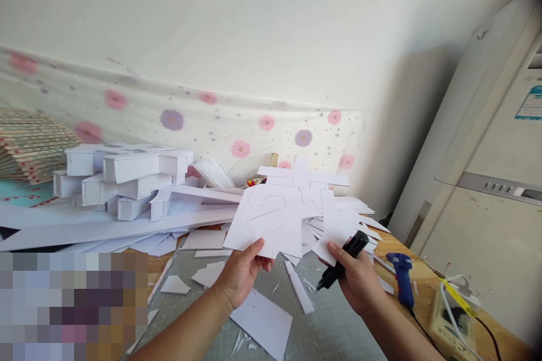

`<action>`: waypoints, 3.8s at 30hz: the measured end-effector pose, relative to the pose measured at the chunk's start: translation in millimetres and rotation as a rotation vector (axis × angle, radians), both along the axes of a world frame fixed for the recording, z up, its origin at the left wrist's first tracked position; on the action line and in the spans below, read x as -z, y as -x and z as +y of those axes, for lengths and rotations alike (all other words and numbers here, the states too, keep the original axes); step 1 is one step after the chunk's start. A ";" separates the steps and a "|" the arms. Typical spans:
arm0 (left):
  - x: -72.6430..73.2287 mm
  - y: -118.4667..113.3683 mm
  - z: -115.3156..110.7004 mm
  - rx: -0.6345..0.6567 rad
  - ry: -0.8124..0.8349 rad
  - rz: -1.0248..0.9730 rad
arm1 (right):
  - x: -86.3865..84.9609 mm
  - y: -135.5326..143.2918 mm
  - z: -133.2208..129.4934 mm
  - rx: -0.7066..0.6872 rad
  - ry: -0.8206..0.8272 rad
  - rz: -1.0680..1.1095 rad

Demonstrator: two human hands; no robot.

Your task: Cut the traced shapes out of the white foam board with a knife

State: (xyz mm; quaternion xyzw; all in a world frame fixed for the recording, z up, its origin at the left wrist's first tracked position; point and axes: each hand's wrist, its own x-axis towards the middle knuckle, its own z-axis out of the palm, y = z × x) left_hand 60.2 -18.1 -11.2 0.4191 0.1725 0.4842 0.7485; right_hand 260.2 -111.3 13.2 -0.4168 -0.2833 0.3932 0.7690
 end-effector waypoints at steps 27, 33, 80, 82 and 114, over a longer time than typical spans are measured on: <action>-7.6 -4.9 -7.3 -0.163 -0.076 -0.024 | 9.1 -16.1 -3.8 -0.017 0.116 -0.316; -12.1 -3.8 0.6 -0.314 -0.073 -0.069 | 2.9 -36.0 -9.9 0.196 0.068 -0.446; 34.4 36.1 -154.7 -0.310 0.363 0.178 | 5.8 49.2 -59.5 -0.142 -0.455 -2.213; 37.6 37.8 -158.5 -0.289 0.398 0.175 | 7.5 50.6 -64.0 -0.176 -0.403 -2.209; 50.1 76.1 -113.5 -0.218 -1.315 1.175 | 26.8 43.0 -72.9 -0.348 0.152 -1.013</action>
